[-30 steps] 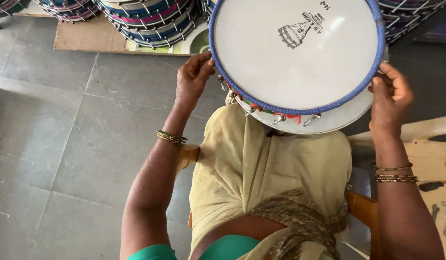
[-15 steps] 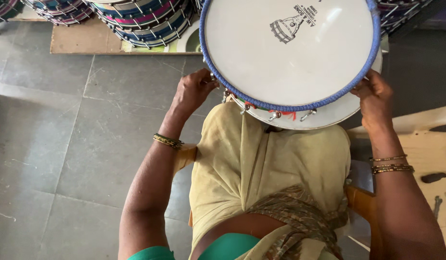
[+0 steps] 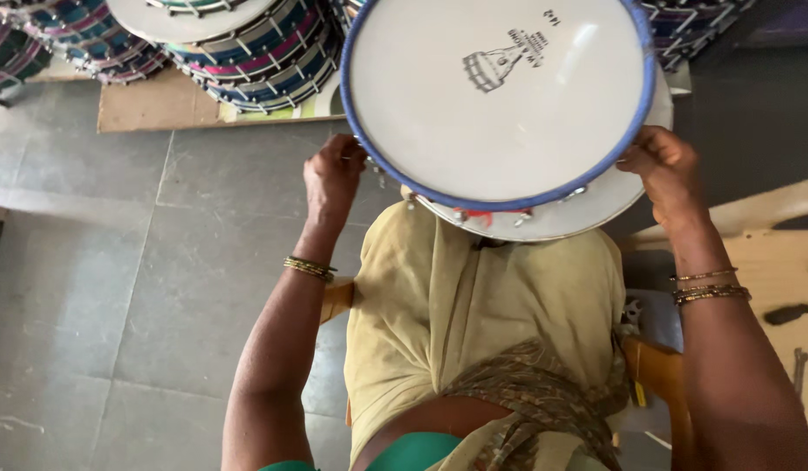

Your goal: The person secures a blue rope around the rim of a white drumhead, then attaches the drumhead to a drum shell. They use their hands to tighten the rope and adjust the tension of the drumhead.

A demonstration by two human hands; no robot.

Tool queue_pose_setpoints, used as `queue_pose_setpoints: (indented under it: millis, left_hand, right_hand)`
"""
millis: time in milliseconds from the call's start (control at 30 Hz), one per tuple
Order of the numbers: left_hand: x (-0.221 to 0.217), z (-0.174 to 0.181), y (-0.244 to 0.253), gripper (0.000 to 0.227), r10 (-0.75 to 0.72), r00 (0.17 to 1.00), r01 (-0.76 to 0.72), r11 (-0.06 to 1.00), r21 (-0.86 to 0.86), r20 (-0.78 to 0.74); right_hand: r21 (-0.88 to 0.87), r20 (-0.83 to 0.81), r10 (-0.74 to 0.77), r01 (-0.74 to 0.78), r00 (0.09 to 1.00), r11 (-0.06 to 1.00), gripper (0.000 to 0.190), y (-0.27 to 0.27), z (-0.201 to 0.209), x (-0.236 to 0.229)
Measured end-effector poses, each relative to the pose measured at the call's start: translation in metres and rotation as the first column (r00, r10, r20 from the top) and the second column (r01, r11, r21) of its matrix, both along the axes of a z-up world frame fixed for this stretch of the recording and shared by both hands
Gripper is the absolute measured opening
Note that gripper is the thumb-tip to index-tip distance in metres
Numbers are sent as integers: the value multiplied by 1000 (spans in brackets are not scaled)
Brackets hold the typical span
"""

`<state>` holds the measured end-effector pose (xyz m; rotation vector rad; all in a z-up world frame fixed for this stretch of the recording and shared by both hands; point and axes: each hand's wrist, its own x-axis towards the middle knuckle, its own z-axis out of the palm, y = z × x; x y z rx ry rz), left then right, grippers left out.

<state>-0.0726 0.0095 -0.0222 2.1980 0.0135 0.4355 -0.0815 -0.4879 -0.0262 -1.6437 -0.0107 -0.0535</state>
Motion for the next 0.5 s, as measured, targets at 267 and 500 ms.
queue_pose_setpoints:
  millis: [267, 500]
  left_hand:
    - [4, 5, 22, 21, 36, 999, -27, 964, -264, 30]
    - [-1, 18, 21, 50, 17, 1000, -18, 893, -451, -5]
  right_hand:
    - [-139, -273, 203, -247, 940, 959, 18, 6, 19, -12]
    - [-195, -425, 380, -493, 821, 848, 27, 42, 48, -18]
